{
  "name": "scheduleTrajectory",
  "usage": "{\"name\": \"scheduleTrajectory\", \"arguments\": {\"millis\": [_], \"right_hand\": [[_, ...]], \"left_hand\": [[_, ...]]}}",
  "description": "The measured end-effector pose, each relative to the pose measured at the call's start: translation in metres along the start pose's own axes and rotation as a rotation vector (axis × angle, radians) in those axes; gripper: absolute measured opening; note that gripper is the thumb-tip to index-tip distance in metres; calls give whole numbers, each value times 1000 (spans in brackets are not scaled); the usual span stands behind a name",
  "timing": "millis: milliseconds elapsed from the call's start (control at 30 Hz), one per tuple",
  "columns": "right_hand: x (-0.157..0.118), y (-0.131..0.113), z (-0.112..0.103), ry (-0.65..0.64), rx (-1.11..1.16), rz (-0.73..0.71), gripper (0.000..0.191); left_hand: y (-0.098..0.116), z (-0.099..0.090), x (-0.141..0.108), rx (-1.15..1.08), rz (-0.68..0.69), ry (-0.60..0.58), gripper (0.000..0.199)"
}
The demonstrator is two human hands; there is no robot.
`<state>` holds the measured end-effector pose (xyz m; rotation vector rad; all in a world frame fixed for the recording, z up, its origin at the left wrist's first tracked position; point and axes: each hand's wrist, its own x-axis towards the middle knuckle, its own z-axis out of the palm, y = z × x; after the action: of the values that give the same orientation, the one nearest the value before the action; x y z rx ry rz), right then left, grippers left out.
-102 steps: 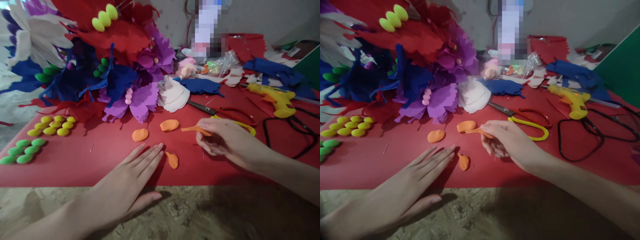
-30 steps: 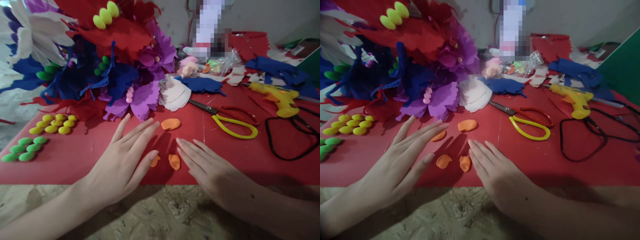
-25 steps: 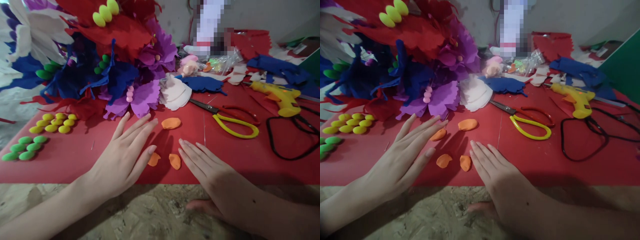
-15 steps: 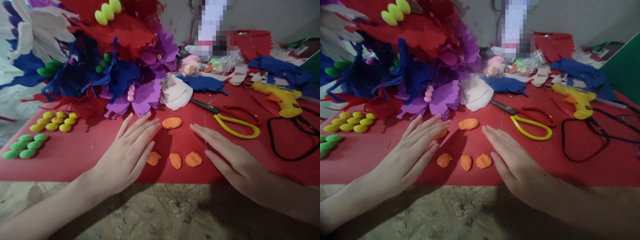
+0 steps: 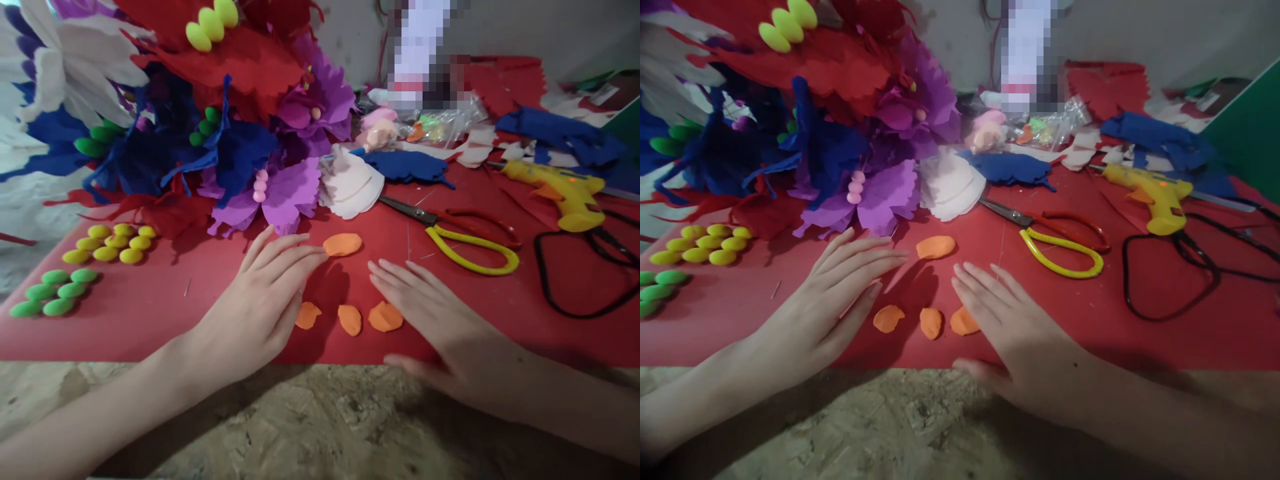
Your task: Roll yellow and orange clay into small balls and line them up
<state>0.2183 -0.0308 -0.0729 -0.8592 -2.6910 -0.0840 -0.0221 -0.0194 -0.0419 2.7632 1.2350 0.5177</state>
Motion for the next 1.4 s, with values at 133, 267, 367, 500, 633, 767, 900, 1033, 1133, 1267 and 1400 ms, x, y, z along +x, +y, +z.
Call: {"name": "scheduleTrajectory", "arguments": {"millis": [133,267,367,500,633,767,900,1033,1133,1267,1400], "right_hand": [[3,4,1,107,179,84,26],[8,7,6,198,337,125,10],[10,9,6,204,364,126,8],[10,13,7,148,334,112,19],[10,14,4,157,354,92,7],[13,13,-3,205,383,138,7],[13,10,-9,197,380,116,6],[13,6,-11,207,371,107,7],[14,5,-12,199,388,94,2],[16,6,-17,156,398,48,6],[18,5,-18,166,409,66,6]], "left_hand": [[7,-4,5,-124,-14,-27,29],[15,-4,13,-217,15,-82,26],[20,0,20,-264,35,-95,22],[23,5,28,-273,41,-147,16],[23,7,32,-266,45,-171,17],[23,8,34,-249,80,-193,18],[24,11,35,-189,137,-177,26],[25,12,34,-162,196,-106,28],[26,11,33,-156,237,-99,28],[24,9,32,-78,339,-74,24],[20,5,33,-66,349,-64,24]]}}
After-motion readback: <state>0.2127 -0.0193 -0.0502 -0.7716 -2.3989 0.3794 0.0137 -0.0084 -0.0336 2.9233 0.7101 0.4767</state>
